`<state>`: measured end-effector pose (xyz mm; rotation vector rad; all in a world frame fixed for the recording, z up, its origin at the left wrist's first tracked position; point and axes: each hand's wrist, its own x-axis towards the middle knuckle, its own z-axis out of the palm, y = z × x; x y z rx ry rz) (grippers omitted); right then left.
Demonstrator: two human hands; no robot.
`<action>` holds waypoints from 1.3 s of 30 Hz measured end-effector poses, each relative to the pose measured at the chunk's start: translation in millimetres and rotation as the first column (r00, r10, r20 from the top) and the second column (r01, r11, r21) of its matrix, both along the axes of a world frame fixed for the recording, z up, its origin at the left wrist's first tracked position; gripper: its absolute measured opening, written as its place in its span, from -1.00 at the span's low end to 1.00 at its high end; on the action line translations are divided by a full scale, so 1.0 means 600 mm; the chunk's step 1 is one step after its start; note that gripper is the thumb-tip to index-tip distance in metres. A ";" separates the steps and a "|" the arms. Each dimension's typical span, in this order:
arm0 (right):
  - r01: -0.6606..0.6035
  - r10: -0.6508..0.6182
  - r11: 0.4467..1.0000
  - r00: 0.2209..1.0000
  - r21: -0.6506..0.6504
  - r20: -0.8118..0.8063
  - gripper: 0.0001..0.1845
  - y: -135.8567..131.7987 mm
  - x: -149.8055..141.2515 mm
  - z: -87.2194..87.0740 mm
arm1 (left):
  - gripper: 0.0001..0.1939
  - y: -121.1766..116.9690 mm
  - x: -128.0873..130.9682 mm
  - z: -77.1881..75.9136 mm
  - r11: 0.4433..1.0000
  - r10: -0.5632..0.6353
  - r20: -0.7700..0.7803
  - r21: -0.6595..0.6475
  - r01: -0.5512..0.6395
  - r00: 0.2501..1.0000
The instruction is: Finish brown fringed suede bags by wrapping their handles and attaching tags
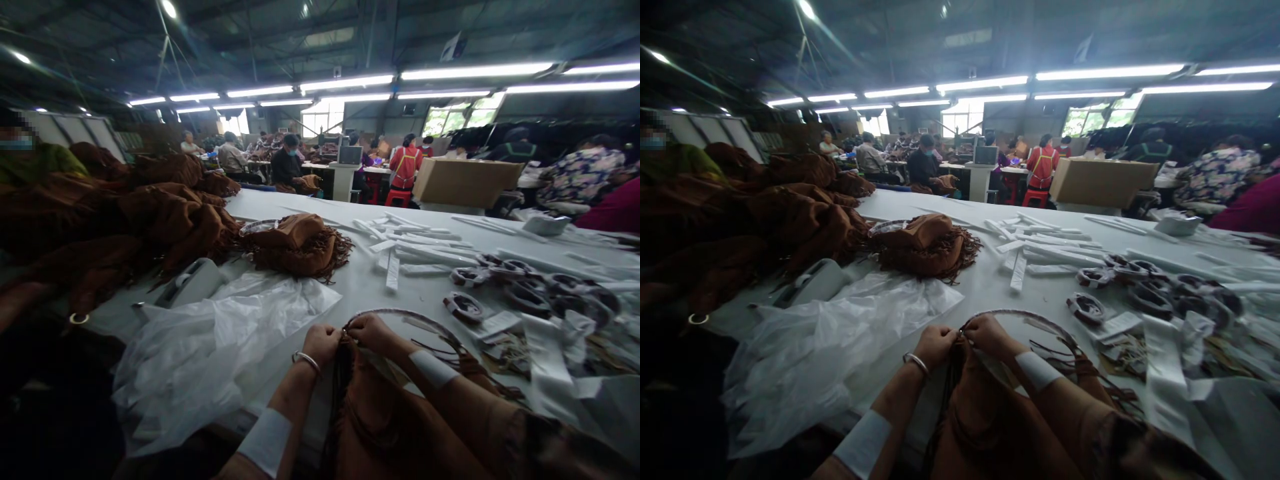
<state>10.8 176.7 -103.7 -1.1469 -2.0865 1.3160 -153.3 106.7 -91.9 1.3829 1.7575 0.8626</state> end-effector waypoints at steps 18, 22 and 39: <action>0.146 -0.138 0.964 0.989 -0.223 0.051 -0.75 -0.014 -0.012 0.003 | -0.87 0.015 0.006 -0.012 0.972 0.230 0.263 -0.108 -0.209 0.937; 0.080 -0.078 0.997 0.991 -0.015 0.111 -0.91 -0.014 0.017 0.026 | -0.91 0.001 -0.004 0.006 0.936 0.318 0.292 0.056 -0.348 0.902; 0.132 -0.131 0.978 0.991 -0.163 0.015 -0.63 -0.038 0.049 0.075 | -0.84 -0.041 -0.018 0.049 0.990 0.080 0.244 -0.131 -0.049 0.966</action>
